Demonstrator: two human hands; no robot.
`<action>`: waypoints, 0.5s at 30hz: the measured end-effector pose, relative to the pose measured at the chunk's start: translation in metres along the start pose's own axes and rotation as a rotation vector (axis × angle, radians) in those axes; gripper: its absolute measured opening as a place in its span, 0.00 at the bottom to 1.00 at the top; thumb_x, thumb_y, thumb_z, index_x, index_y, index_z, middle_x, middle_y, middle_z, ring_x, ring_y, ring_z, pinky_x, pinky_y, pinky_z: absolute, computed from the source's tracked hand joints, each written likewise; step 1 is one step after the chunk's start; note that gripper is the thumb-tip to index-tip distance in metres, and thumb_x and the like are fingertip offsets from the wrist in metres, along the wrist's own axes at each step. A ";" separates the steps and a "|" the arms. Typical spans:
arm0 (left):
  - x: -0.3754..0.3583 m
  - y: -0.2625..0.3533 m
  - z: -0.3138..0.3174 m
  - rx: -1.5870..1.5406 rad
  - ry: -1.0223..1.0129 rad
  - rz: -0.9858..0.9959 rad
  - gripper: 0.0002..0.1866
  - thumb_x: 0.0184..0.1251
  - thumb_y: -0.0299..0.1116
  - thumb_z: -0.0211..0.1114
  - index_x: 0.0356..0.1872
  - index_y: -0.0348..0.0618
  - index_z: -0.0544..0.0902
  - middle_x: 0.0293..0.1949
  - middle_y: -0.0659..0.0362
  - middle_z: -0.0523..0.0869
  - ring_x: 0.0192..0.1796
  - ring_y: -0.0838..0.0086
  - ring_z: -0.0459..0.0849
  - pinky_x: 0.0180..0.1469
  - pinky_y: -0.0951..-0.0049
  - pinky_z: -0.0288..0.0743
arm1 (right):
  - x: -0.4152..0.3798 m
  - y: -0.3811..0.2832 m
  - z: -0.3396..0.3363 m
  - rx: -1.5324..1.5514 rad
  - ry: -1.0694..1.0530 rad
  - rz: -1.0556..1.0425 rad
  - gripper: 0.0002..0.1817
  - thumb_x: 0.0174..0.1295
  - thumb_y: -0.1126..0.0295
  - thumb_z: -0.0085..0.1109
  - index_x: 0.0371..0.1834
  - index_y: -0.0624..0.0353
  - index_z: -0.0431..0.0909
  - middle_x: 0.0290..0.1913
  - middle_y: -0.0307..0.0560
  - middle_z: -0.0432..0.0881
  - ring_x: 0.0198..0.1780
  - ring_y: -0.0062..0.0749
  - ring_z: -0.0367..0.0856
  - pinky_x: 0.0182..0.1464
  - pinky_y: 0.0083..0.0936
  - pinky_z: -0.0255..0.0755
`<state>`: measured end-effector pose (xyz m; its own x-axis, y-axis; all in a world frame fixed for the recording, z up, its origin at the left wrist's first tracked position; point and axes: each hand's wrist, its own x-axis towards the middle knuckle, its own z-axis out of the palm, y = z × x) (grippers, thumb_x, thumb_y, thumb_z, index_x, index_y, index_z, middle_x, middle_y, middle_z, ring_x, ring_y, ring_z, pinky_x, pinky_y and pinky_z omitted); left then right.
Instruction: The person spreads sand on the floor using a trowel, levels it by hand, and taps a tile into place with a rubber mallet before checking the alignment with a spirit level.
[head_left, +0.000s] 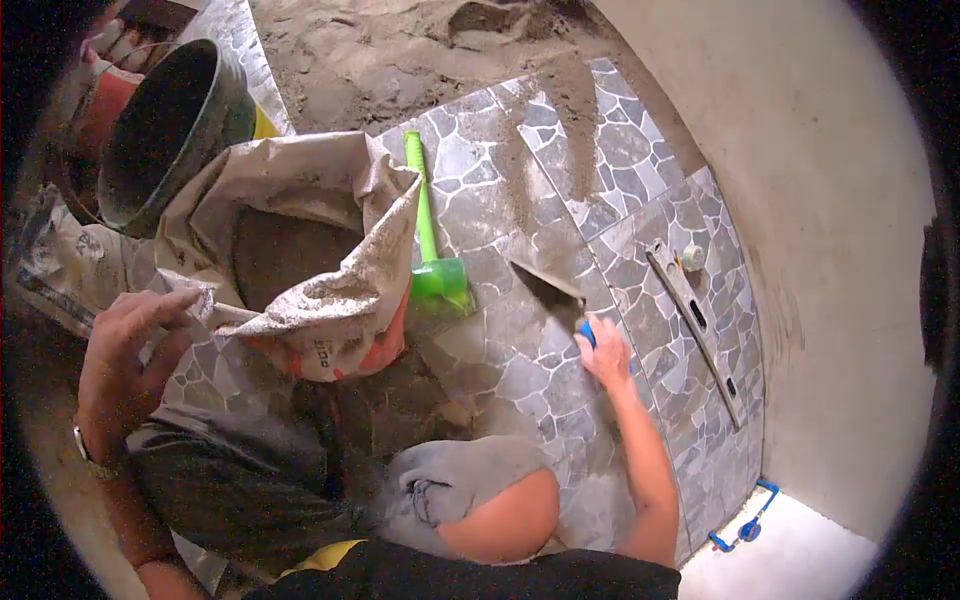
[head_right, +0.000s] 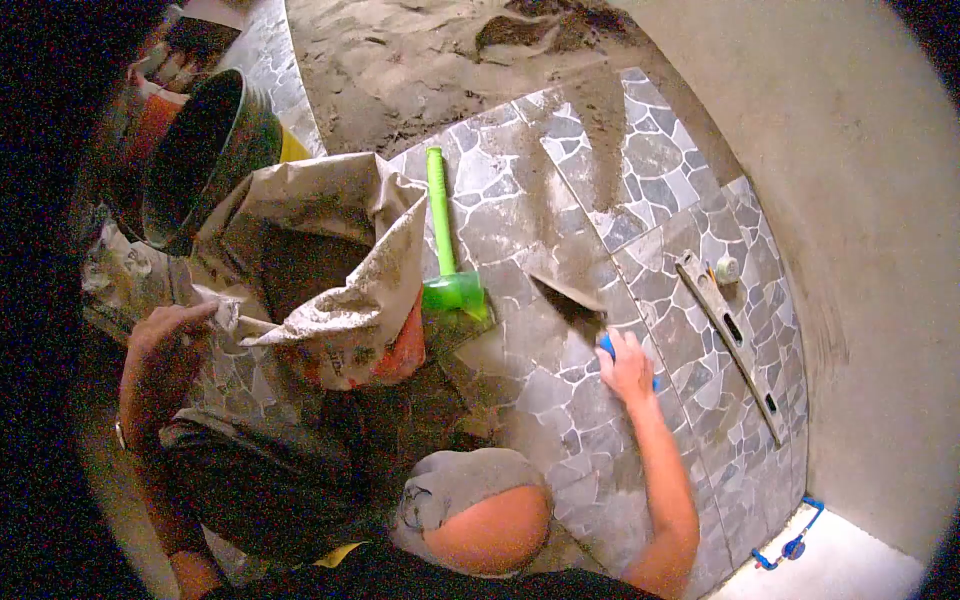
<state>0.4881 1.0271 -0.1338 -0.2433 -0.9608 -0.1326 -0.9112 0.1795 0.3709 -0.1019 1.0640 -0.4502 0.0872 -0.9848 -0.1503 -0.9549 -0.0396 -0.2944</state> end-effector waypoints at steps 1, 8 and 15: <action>-0.001 0.006 -0.002 0.010 0.010 0.010 0.20 0.59 0.22 0.68 0.55 0.42 0.84 0.35 0.53 0.86 0.41 0.60 0.84 0.49 0.64 0.75 | 0.031 -0.005 0.002 -0.013 0.033 -0.032 0.24 0.62 0.57 0.66 0.60 0.53 0.77 0.46 0.57 0.79 0.47 0.59 0.82 0.45 0.51 0.77; -0.028 0.015 -0.010 0.085 0.001 -0.038 0.20 0.58 0.25 0.70 0.54 0.45 0.84 0.35 0.56 0.87 0.41 0.58 0.84 0.48 0.61 0.74 | 0.308 -0.051 0.017 -0.038 0.139 -0.087 0.22 0.63 0.54 0.63 0.54 0.57 0.79 0.48 0.62 0.83 0.50 0.63 0.82 0.50 0.54 0.77; -0.043 0.005 0.000 0.087 -0.010 -0.128 0.17 0.61 0.25 0.68 0.53 0.41 0.84 0.37 0.54 0.88 0.42 0.58 0.86 0.49 0.62 0.75 | 0.349 -0.131 0.004 0.286 0.008 0.123 0.30 0.61 0.51 0.60 0.57 0.66 0.73 0.49 0.70 0.83 0.53 0.62 0.83 0.55 0.51 0.77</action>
<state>0.4940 1.0692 -0.1265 -0.1265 -0.9750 -0.1827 -0.9603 0.0741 0.2690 0.0545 0.7262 -0.4675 -0.0278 -0.9805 -0.1944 -0.8392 0.1285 -0.5285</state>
